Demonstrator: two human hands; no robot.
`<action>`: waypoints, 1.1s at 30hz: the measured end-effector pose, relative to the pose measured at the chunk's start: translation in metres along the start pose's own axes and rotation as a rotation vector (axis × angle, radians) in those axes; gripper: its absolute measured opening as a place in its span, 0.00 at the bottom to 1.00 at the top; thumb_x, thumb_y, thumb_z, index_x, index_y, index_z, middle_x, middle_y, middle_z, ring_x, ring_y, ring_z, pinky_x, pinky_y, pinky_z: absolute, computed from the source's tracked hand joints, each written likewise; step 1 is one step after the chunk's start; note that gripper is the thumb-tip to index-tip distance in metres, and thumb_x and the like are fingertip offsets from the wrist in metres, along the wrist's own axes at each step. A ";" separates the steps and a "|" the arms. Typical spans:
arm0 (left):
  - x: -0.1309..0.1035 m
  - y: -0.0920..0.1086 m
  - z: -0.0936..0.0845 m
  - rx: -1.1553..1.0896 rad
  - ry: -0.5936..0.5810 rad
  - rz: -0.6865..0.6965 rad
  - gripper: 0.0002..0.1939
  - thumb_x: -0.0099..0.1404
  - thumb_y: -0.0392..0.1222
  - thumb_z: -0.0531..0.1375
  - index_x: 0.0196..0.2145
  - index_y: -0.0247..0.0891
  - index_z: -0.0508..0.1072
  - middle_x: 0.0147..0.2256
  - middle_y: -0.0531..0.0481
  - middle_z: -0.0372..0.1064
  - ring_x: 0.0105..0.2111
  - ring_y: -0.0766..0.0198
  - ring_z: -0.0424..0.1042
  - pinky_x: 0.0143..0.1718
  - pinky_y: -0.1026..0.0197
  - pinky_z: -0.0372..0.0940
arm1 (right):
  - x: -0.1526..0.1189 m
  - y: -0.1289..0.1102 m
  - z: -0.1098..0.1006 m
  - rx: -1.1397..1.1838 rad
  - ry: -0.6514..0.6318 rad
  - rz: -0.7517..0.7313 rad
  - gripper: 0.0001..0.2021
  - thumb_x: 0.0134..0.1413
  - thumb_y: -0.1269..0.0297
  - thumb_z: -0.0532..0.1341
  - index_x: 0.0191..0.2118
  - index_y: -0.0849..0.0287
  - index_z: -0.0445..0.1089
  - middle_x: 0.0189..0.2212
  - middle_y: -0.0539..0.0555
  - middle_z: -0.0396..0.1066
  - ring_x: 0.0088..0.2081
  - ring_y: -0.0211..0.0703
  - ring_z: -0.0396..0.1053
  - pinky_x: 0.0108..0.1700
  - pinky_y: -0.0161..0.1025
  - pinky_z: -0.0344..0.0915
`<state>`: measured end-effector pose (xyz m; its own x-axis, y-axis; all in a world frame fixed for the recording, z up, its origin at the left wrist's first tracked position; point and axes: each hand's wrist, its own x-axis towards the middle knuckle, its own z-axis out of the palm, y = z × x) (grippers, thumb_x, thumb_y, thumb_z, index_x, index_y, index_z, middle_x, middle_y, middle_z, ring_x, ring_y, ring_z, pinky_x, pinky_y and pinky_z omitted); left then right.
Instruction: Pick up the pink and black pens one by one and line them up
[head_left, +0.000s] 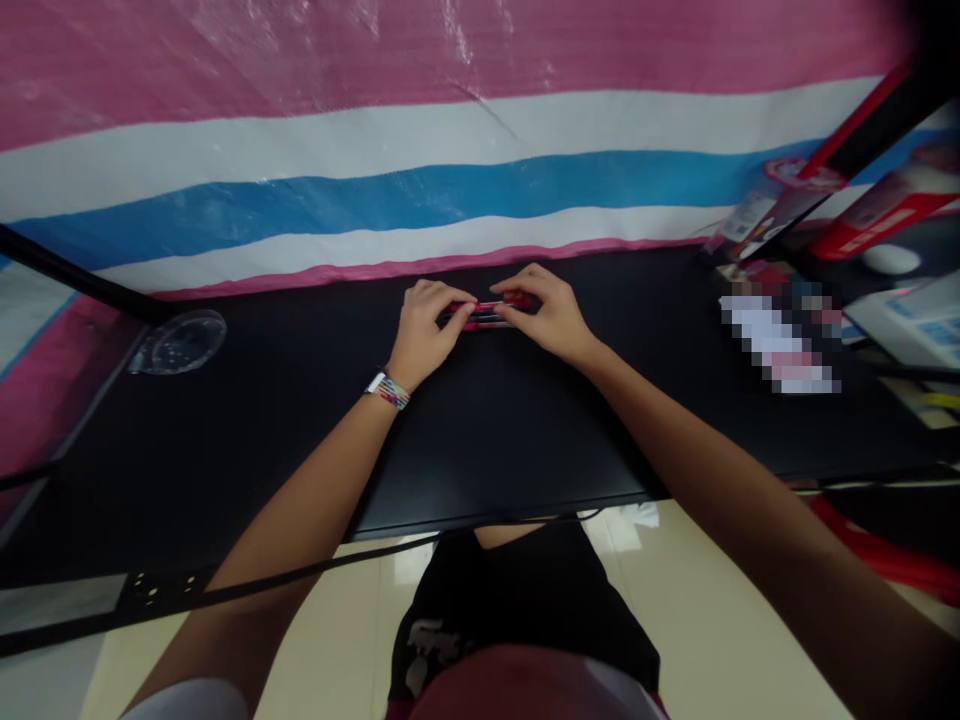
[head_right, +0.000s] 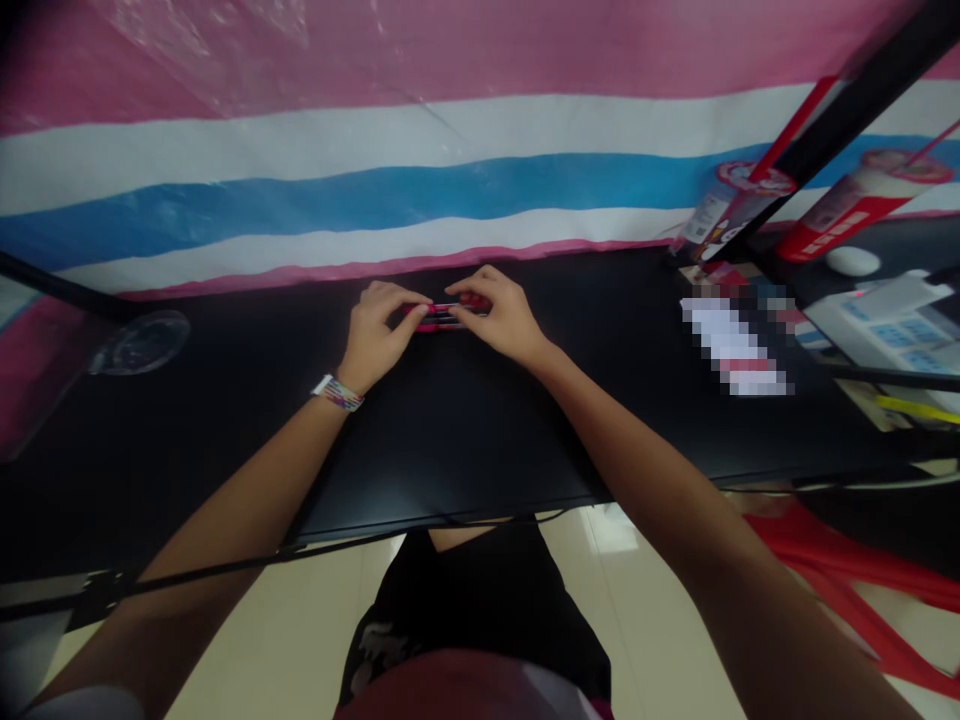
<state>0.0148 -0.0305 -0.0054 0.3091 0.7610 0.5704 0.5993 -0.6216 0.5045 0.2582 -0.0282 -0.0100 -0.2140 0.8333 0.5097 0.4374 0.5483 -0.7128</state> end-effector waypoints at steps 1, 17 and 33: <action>0.000 -0.001 0.000 -0.017 0.026 -0.005 0.09 0.79 0.49 0.64 0.44 0.48 0.84 0.44 0.48 0.84 0.50 0.49 0.78 0.60 0.43 0.69 | 0.001 0.002 -0.001 0.012 0.024 0.041 0.13 0.64 0.50 0.71 0.48 0.50 0.85 0.44 0.56 0.80 0.42 0.51 0.76 0.49 0.51 0.75; 0.000 -0.001 0.000 -0.170 0.221 -0.060 0.05 0.75 0.45 0.71 0.46 0.50 0.87 0.47 0.50 0.87 0.50 0.54 0.84 0.59 0.45 0.77 | 0.007 0.016 -0.007 0.383 0.031 0.317 0.15 0.57 0.49 0.76 0.41 0.55 0.86 0.29 0.51 0.75 0.29 0.41 0.67 0.35 0.43 0.70; 0.000 -0.006 0.001 -0.138 0.113 -0.068 0.08 0.78 0.47 0.65 0.46 0.46 0.85 0.44 0.48 0.85 0.46 0.54 0.81 0.55 0.50 0.74 | 0.006 0.013 -0.011 0.793 -0.052 0.577 0.18 0.46 0.55 0.86 0.36 0.60 0.84 0.28 0.53 0.76 0.27 0.38 0.69 0.31 0.40 0.77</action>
<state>0.0120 -0.0266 -0.0088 0.1823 0.7811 0.5972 0.5064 -0.5952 0.6239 0.2724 -0.0170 -0.0107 -0.1980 0.9798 -0.0267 -0.2221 -0.0714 -0.9724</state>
